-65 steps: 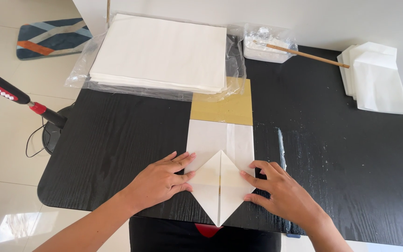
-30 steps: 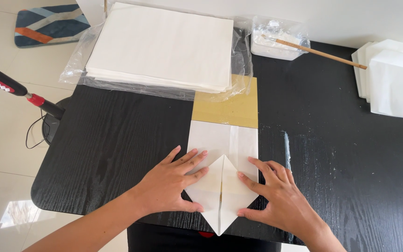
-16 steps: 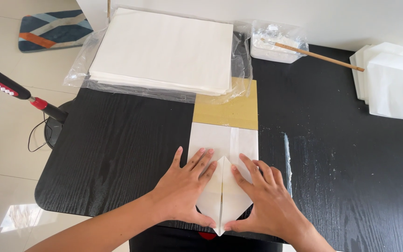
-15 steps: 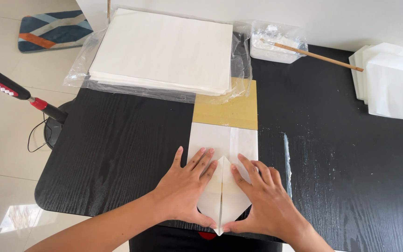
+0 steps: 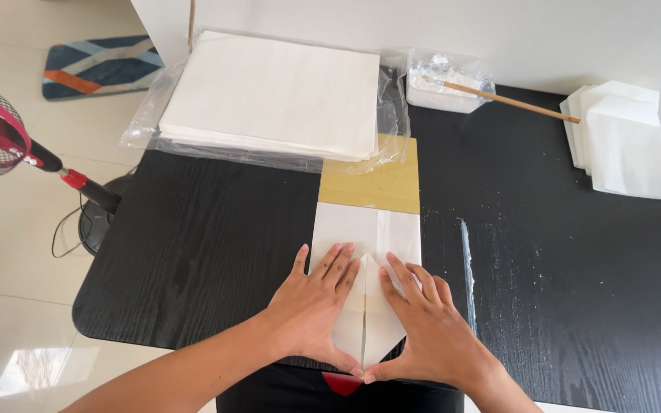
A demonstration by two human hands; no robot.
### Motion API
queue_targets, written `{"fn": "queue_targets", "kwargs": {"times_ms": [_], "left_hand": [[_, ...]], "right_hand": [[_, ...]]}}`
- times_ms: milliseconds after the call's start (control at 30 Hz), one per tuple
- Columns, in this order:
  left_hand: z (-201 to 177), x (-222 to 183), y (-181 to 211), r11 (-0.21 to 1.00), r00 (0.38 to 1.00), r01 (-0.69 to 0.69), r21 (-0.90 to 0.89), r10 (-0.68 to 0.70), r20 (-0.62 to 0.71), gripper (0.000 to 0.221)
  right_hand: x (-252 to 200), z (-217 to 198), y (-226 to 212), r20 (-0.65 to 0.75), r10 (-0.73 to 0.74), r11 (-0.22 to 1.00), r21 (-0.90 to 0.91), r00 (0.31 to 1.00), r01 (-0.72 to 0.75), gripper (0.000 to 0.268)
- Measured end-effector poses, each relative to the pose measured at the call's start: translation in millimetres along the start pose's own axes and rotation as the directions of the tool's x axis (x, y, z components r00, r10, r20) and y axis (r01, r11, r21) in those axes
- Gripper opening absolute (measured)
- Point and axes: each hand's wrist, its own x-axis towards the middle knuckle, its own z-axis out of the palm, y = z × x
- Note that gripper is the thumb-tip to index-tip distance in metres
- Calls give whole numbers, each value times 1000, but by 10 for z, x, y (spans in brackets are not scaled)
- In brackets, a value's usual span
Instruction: Folding and gluing the bottom of a paper bag to seal it.
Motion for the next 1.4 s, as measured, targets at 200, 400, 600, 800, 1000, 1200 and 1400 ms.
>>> {"fn": "queue_targets", "kwargs": {"times_ms": [200,400,600,800,1000,1200,1400], "left_hand": [[-558,427,-173,911,708,137,-390,186,681,159],[-630,526,-204,909,650,158,-385,197,734,160],[-624,566,-191,921,643,139,-365,196,740,162],[-654,652,-182,944,580,92,-318,209,787,166],[-727,748,-168,942,512,106,-318,223,830,168],[-699,720,-210,914,521,160,-372,241,819,169],[-583,674,-192,918,613,109,-381,240,753,172]], "right_hand": [[62,-77,36,125,71,996,49,990,-78,137],[79,-89,65,107,96,995,0,990,-96,126],[133,-53,61,68,88,996,-19,994,-87,129],[169,22,98,9,65,996,-60,998,-64,138],[179,-37,25,68,58,998,-44,996,-55,157],[181,10,83,84,-46,998,-30,995,48,174],[209,161,167,-300,-270,574,-813,915,-97,240]]}}
